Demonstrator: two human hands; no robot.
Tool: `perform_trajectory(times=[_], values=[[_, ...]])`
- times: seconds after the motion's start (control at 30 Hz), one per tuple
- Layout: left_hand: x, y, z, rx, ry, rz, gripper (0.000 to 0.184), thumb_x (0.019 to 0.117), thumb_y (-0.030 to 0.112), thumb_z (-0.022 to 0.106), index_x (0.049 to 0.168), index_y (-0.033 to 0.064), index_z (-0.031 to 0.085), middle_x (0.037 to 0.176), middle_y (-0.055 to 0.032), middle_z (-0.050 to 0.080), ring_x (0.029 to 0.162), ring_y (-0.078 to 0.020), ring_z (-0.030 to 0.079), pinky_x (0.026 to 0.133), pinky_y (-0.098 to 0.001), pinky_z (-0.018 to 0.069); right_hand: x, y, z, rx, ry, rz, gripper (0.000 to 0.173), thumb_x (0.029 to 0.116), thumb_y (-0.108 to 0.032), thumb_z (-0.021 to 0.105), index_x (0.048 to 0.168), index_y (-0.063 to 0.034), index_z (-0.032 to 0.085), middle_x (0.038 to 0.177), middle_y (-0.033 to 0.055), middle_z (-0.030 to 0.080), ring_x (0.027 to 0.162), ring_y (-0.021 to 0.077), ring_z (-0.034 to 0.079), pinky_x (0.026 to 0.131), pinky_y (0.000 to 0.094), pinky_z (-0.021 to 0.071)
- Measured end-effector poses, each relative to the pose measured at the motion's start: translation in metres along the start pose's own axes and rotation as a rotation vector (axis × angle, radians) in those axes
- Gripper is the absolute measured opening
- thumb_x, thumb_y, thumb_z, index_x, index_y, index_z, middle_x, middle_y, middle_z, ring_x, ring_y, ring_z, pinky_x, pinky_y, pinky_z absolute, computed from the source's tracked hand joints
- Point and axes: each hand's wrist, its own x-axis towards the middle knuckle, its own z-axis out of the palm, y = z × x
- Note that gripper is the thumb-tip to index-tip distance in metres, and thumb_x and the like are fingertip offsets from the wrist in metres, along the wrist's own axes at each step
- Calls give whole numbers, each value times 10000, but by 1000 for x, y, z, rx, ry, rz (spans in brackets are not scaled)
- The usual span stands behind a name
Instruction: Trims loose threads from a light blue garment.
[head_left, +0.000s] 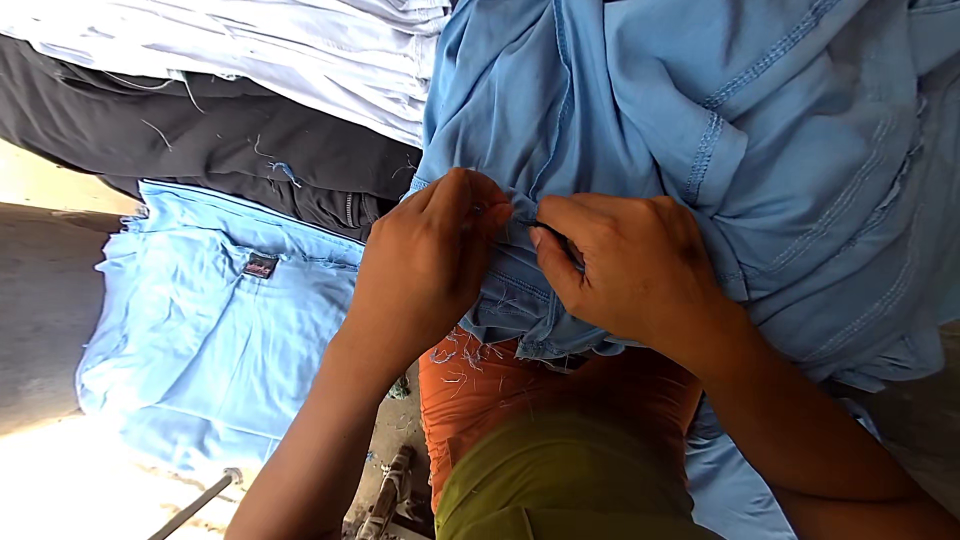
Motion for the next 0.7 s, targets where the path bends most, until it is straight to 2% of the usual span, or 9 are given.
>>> perform_trajectory(times=[0.07, 0.13, 0.17, 0.2, 0.3, 0.37, 0.47, 0.7], values=[[-8, -2, -8, -181, -33, -48, 209, 1055, 211, 513, 1080, 54, 648, 1075, -49, 681, 984, -59, 674, 865, -215, 567, -1, 7, -6, 133, -22, 25, 265, 1021, -262, 487, 896, -118, 672, 668, -2, 515, 540, 138, 493, 454, 314, 316], [-17, -2, -11, -285, -22, -66, 276, 1026, 214, 500, 893, 45, 673, 1165, -80, 667, 1077, -82, 646, 896, -230, 538, -3, 11, -12, 264, -16, 52, 258, 1040, -271, 478, 966, -115, 670, 696, -29, 536, 574, 81, 495, 484, 271, 350], [-19, 0, -9, -279, 8, -75, 297, 1013, 233, 527, 825, 49, 666, 1157, -86, 676, 1054, -84, 652, 860, -224, 541, -4, 10, -14, 324, 13, 52, 259, 1048, -259, 470, 991, -104, 669, 715, -39, 537, 590, 47, 489, 498, 234, 358], [-19, 2, -5, -250, 46, -88, 283, 1000, 263, 588, 830, 48, 661, 1120, -88, 681, 1007, -84, 664, 822, -223, 555, -3, 8, -16, 374, 51, 35, 261, 1055, -236, 465, 1023, -80, 671, 749, -34, 557, 622, 28, 505, 518, 204, 383], [-15, 10, 7, -71, 102, -116, 336, 944, 348, 720, 1034, 27, 674, 1043, -105, 681, 952, -138, 685, 834, -283, 579, 1, -1, -11, 421, 118, -69, 273, 1063, -198, 455, 1102, -15, 654, 859, 21, 616, 726, 57, 572, 579, 215, 454], [-14, 9, 11, -44, 134, -107, 232, 951, 260, 723, 1023, 42, 748, 1078, -119, 716, 963, -148, 693, 855, -283, 560, 1, 1, -1, 309, 111, -103, 281, 1050, -220, 478, 1103, -28, 676, 852, 43, 634, 714, 120, 589, 560, 281, 440], [-18, 8, 9, -162, 134, -175, 126, 968, 171, 708, 1004, 71, 775, 1125, -59, 733, 1009, -60, 709, 882, -202, 586, -3, 4, 7, 117, 78, -114, 281, 1027, -243, 478, 1014, -60, 690, 816, 69, 637, 708, 218, 626, 526, 360, 418], [-20, 9, 2, -423, 95, -295, 114, 969, 139, 657, 1016, 44, 700, 1149, -44, 734, 993, -40, 716, 871, -199, 602, -3, -5, 13, -63, 104, -141, 291, 1035, -224, 472, 978, -42, 691, 782, 97, 590, 622, 268, 585, 461, 364, 373]])
